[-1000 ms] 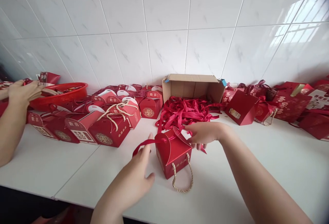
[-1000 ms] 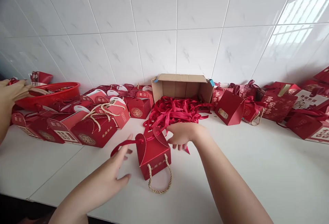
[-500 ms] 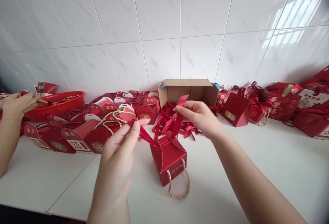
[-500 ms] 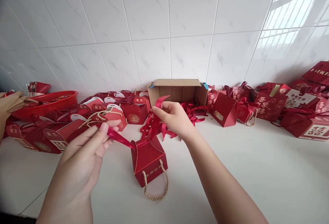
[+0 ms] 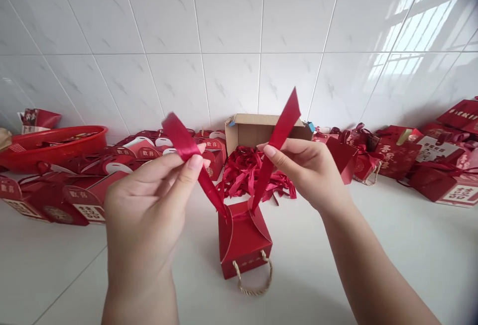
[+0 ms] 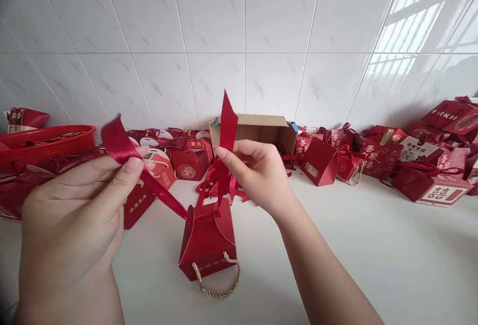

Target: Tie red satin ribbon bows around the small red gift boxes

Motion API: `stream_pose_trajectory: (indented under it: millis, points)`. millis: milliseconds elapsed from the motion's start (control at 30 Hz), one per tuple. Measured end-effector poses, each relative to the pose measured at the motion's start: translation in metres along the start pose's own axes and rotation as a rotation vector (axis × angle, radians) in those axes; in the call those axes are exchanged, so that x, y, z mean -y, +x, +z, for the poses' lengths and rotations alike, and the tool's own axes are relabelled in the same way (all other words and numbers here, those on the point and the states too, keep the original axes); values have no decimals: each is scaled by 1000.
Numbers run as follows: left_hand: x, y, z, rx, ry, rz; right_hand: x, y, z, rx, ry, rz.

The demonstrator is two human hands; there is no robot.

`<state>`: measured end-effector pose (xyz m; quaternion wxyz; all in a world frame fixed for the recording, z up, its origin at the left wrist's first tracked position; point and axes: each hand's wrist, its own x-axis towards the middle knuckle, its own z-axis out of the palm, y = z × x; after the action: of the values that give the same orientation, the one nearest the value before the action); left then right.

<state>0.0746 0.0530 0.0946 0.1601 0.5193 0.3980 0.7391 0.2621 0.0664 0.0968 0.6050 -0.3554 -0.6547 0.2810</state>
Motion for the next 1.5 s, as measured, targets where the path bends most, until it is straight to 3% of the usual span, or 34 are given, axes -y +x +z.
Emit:
stream_pose_trajectory:
  millis: [100, 300, 533, 900, 1167, 1267, 1400, 1500]
  points:
    - [-1, 4, 1, -3, -97, 32, 1, 0, 0, -80, 41, -25]
    - [6, 4, -3, 182, -267, -126, 4, -3, 3, -90, 14, -30]
    - [3, -8, 13, -76, -382, -74, 5, -4, 2, -165, 73, -97]
    - [1, -18, 11, 9, -262, -107, 12, -7, -4, -211, 113, -143]
    - [6, -21, 10, -32, -252, 49, 11, -8, -6, -277, 23, -222]
    - [11, -19, 10, -96, -239, 70, 6, -6, -6, -316, -36, -234]
    - [19, -13, 9, -197, -249, 45, 2, -3, -9, -351, -63, -251]
    - [23, -9, 5, -153, -277, -37, 3, -2, -10, -366, 7, -238]
